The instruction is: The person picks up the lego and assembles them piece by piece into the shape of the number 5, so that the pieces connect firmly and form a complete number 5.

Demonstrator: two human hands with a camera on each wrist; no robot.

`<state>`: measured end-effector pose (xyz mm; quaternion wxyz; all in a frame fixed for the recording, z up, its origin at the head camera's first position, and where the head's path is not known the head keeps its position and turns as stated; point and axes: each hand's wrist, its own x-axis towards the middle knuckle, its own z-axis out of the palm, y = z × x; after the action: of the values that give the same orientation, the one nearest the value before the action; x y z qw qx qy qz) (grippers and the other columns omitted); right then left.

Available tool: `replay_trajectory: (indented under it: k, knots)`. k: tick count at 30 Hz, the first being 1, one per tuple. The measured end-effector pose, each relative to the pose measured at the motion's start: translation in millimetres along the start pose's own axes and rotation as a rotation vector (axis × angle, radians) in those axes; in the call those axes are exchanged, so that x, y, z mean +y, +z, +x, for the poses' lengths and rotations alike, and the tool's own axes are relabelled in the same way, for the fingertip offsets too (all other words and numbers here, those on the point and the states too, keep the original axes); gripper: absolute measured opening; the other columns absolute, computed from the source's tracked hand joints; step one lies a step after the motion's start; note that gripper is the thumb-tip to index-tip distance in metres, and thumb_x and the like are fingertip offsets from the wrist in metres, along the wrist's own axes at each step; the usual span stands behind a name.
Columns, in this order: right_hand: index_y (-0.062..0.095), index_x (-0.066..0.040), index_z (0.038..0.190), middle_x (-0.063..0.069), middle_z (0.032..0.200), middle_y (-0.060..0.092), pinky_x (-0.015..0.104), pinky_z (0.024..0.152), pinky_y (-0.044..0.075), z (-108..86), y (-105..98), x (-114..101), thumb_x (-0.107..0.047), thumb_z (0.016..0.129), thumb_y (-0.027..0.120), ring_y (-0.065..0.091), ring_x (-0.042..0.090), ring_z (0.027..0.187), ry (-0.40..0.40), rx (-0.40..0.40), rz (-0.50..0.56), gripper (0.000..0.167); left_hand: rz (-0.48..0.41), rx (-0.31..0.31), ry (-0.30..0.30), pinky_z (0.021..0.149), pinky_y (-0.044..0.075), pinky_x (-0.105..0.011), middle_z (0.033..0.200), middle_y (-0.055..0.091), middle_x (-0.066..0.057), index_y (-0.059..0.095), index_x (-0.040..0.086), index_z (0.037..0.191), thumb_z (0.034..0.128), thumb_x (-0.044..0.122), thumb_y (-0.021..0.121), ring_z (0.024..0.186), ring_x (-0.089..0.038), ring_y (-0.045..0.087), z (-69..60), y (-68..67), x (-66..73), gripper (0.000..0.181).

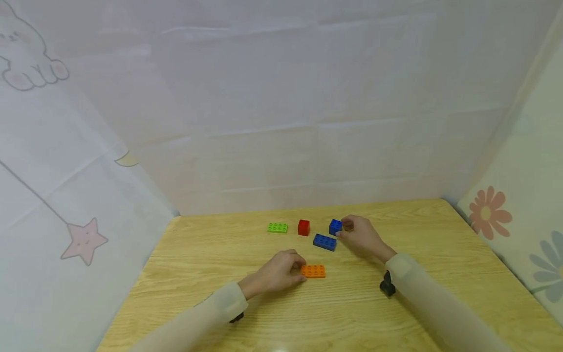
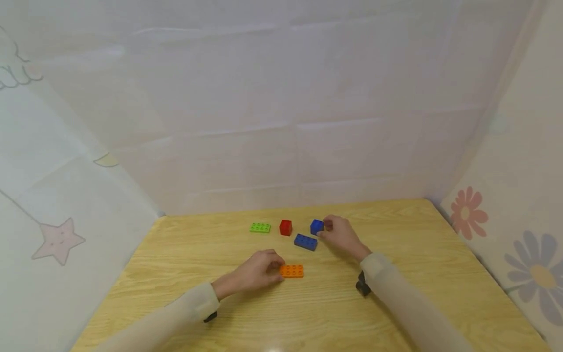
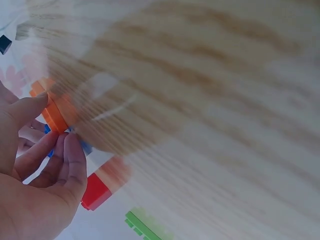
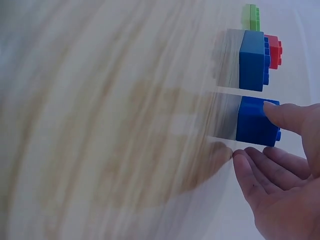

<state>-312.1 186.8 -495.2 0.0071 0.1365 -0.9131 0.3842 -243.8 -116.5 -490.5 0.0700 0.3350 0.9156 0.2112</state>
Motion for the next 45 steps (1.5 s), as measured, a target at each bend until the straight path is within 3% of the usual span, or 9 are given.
replay_trajectory:
  k: [17, 28, 36, 45]
  knots:
    - [0.066, 0.003, 0.133, 0.024, 0.129, 0.071, 0.054, 0.099, 0.059, 0.7, 3.4, -1.1, -0.019, 0.100, 0.073, 0.071, 0.036, 0.114, 0.025, 0.020, 0.037, 0.041, -0.028, 0.011, -0.005, 0.090, 0.058, -0.021, 0.115, 0.072, 0.000, 0.076, 0.009, 0.126, 0.0946, 0.028, 0.081, 0.101, -0.008, 0.066, 0.2, 3.6, -3.4, 0.038]
    - [0.066, 0.005, 0.133, 0.025, 0.125, 0.073, 0.050, 0.095, 0.062, 2.0, -0.6, -3.7, -0.017, 0.099, 0.074, 0.073, 0.038, 0.113, 0.025, 0.055, 0.094, 0.042, -0.177, 0.006, -0.043, 0.102, 0.058, -0.029, 0.130, 0.075, 0.000, 0.073, 0.010, 0.133, 0.0928, 0.021, 0.083, 0.118, -0.011, 0.070, 1.3, 1.9, -3.2, 0.043]
    - [0.068, -0.002, 0.137, 0.020, 0.127, 0.075, 0.045, 0.092, 0.064, -3.8, -6.3, -9.9, -0.025, 0.099, 0.076, 0.075, 0.033, 0.111, -0.008, 0.041, 0.104, 0.046, -0.202, 0.002, -0.081, 0.099, 0.060, -0.027, 0.129, 0.076, -0.001, 0.075, 0.009, 0.130, 0.0928, 0.022, 0.083, 0.116, -0.011, 0.072, -0.2, 2.5, -4.0, 0.040]
    - [0.070, -0.003, 0.135, 0.016, 0.123, 0.077, 0.042, 0.090, 0.064, -18.7, -10.5, -23.4, -0.028, 0.096, 0.079, 0.077, 0.027, 0.106, -0.016, 0.014, 0.136, 0.047, -0.221, 0.010, -0.063, 0.093, 0.061, -0.024, 0.126, 0.078, -0.004, 0.076, 0.007, 0.129, 0.0922, 0.019, 0.083, 0.110, -0.012, 0.075, 1.2, 2.4, -4.4, 0.039]
